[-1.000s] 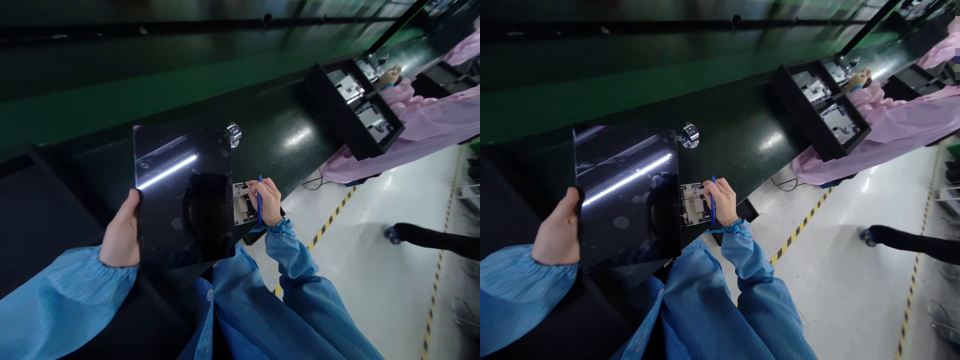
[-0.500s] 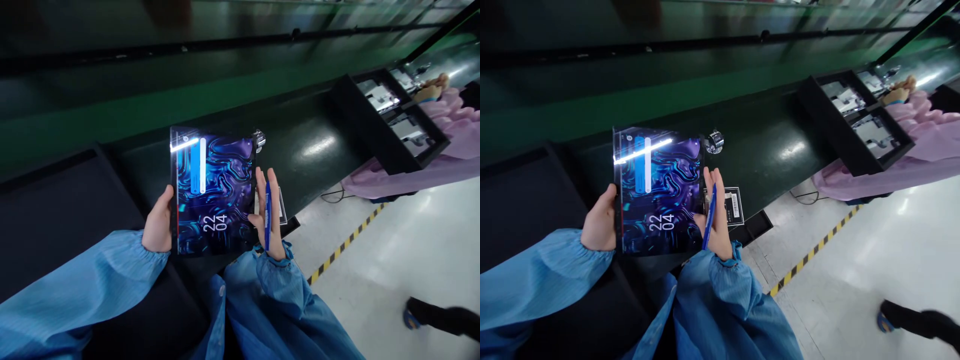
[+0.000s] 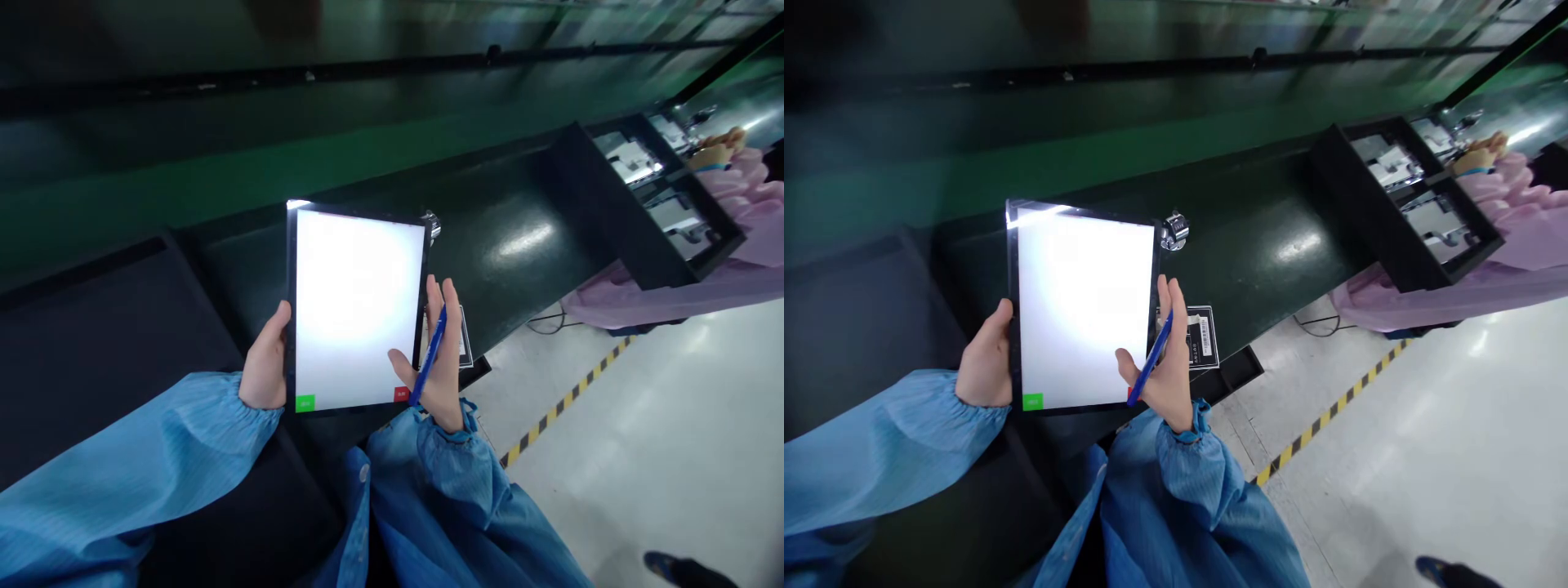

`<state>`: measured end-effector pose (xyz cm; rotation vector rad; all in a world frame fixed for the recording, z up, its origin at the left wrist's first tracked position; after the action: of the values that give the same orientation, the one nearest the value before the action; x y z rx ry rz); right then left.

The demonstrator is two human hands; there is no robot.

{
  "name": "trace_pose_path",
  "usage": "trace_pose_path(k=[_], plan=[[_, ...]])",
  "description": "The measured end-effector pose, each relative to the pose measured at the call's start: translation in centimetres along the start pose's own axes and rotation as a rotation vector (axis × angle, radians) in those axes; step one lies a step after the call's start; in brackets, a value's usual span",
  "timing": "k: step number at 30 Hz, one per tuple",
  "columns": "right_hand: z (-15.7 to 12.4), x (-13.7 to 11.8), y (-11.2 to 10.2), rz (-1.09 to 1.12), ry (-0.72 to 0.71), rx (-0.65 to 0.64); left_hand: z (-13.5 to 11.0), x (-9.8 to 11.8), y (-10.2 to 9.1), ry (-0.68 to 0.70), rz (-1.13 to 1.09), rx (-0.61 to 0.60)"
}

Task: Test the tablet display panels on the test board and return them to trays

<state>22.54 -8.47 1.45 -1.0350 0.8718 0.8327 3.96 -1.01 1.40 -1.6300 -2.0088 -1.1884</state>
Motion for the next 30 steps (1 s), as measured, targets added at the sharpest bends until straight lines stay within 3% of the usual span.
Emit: trace_pose_path(k=[4, 9, 12, 15, 18, 24, 26, 30], plan=[[0.6, 0.2, -1.2, 0.055, -0.025, 0.088, 0.1, 0.1, -0.1, 0.0, 0.042, -0.045], [5.2, 0.4, -5.0, 0.011, -0.014, 0.266, 0.3, -0.3, -0.5, 0.036, 0.118, -0.048], [8.3, -0.2, -6.5, -0.178, -0.025, 0.199, 0.0, -0.7, -0.3, 0.041, 0.165, -0.011], [9.6, -1.1, -6.7, -0.394, -0.104, 0.146, -0.7, -0.8, 0.2, 0.021, 0.164, 0.005], [9.0, -1.8, -6.4, -0.584, -0.253, 0.176, -0.8, -0.8, 0.3, 0.038, 0.174, 0.004], [5.8, -3.3, -6.8, -0.595, -0.893, 0.029, 0.2, -1.5, -0.4, 0.101, 0.16, 0.066], [5.0, -3.4, -7.4, -0.559, -0.975, 0.05, 0.2, -1.7, -0.4, 0.094, 0.142, 0.09], [4.2, -3.1, -8.5, -0.563, -0.989, 0.056, -0.1, -1.6, -0.1, 0.082, 0.118, 0.099]])
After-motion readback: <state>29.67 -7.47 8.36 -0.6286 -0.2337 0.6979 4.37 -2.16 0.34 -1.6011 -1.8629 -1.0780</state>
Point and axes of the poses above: each hand's wrist, its own z-axis towards the middle knuckle, its own y-axis out of the palm, x = y × z, the point moved 1 cm from there along z, towards the middle knuckle, and after that the axes turned 10 degrees about z, right-handed, at the moved point
